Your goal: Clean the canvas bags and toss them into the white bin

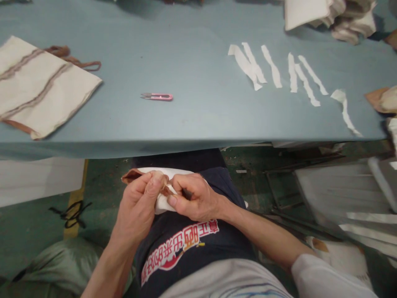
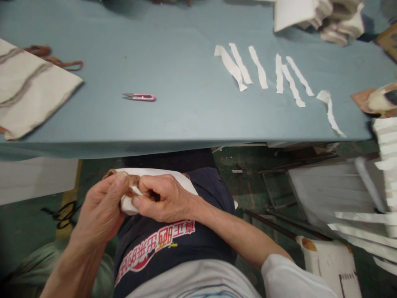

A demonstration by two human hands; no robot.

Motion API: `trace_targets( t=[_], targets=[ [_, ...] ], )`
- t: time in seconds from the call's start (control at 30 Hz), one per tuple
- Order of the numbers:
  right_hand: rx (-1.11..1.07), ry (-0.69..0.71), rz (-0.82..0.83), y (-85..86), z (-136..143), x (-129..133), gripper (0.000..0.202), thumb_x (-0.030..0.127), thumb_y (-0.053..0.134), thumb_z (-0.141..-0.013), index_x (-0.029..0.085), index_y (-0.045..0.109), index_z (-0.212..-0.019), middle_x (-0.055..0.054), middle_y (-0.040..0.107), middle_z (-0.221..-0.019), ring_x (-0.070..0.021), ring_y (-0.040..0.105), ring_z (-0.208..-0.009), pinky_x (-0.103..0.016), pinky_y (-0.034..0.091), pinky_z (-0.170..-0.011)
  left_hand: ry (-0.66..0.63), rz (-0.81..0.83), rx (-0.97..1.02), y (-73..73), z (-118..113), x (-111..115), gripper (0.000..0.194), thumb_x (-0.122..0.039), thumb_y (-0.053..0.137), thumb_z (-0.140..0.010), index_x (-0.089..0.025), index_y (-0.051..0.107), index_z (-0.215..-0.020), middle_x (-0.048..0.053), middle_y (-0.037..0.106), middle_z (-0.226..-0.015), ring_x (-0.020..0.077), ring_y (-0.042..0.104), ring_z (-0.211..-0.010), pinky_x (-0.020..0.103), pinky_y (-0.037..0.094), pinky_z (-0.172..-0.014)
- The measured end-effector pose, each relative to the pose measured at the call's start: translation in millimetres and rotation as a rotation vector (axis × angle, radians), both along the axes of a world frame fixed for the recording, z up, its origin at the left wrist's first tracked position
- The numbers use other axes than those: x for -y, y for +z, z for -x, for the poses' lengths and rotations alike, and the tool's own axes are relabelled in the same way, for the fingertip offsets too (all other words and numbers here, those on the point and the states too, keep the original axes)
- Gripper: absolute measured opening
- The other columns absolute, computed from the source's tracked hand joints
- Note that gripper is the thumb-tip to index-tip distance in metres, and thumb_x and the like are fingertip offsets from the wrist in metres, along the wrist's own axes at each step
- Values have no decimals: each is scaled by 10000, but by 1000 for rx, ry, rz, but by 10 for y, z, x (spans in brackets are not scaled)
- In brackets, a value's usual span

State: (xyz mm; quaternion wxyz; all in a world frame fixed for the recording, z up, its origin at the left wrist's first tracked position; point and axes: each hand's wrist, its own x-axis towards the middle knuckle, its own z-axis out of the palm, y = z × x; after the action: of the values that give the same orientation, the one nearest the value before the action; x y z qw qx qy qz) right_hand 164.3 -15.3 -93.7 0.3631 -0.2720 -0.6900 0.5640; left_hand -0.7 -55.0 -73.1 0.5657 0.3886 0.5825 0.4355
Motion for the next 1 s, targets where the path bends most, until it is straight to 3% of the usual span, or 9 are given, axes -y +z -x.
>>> trace_targets(
  t=[0.13,0.3,0.43,0.53,0.63,0.8,0.9,0.97,1.0],
  targets=[
    [71,-38,77,-17,-53,21,314,365,623,-917,254,397,-730,90,400,-629,-88,359,-554,-246,294,-559,-116,-101,-190,88,123,-23,566,-653,561,-1051,-221,655,-698,-5,610,-643,168,516,-592,281,420,-562],
    [153,33,111,-2,-109,19,326,379,664,-971,232,467,-758,81,475,-671,-83,400,-582,-246,302,-581,-314,-214,-487,194,221,-64,412,-405,688,-959,-219,588,-605,-38,542,-581,139,451,-559,265,345,-543],
    [149,21,205,53,-96,20,329,416,689,-979,226,503,-785,81,486,-686,-84,407,-599,-242,318,-580,-109,-106,-236,144,119,-29,325,-359,798,-864,-196,667,-614,-32,581,-570,116,461,-547,231,344,-533],
    [67,31,248,93,-61,32,351,432,704,-961,237,475,-780,90,445,-664,-82,386,-584,-237,314,-559,74,15,29,91,-67,1,448,-485,815,-845,-215,561,-595,-60,506,-528,97,386,-472,210,320,-455],
    [-21,32,248,110,-49,30,385,432,729,-948,246,441,-772,98,418,-646,-79,374,-564,-236,308,-550,107,44,127,79,-206,-25,564,-623,780,-854,-231,466,-598,-74,448,-528,90,344,-454,202,331,-430],
    [-38,-25,313,82,-83,-26,474,577,754,-928,247,450,-775,98,407,-644,-84,339,-558,-239,290,-529,27,72,166,110,-122,-147,679,-800,877,-727,-204,578,-595,-46,498,-528,103,385,-470,220,364,-435],
    [38,-41,306,72,-105,-73,469,589,741,-931,241,465,-777,91,428,-637,-90,353,-570,-243,277,-540,-59,26,78,139,31,-199,809,-968,545,-876,-203,685,-650,11,570,-564,163,482,-531,273,439,-503],
    [67,-47,302,79,-121,-101,489,607,752,-923,239,470,-769,90,443,-626,-91,362,-570,-245,273,-544,-160,-58,-82,173,115,-225,846,-931,381,-969,-212,705,-662,40,618,-604,195,525,-582,300,458,-552],
    [79,-52,301,87,-129,-113,504,622,762,-917,238,474,-765,89,451,-624,-90,363,-569,-245,273,-544,-202,-101,-164,195,143,-238,788,-870,427,-999,-213,711,-669,45,645,-634,201,544,-608,301,460,-574]
  ],
)
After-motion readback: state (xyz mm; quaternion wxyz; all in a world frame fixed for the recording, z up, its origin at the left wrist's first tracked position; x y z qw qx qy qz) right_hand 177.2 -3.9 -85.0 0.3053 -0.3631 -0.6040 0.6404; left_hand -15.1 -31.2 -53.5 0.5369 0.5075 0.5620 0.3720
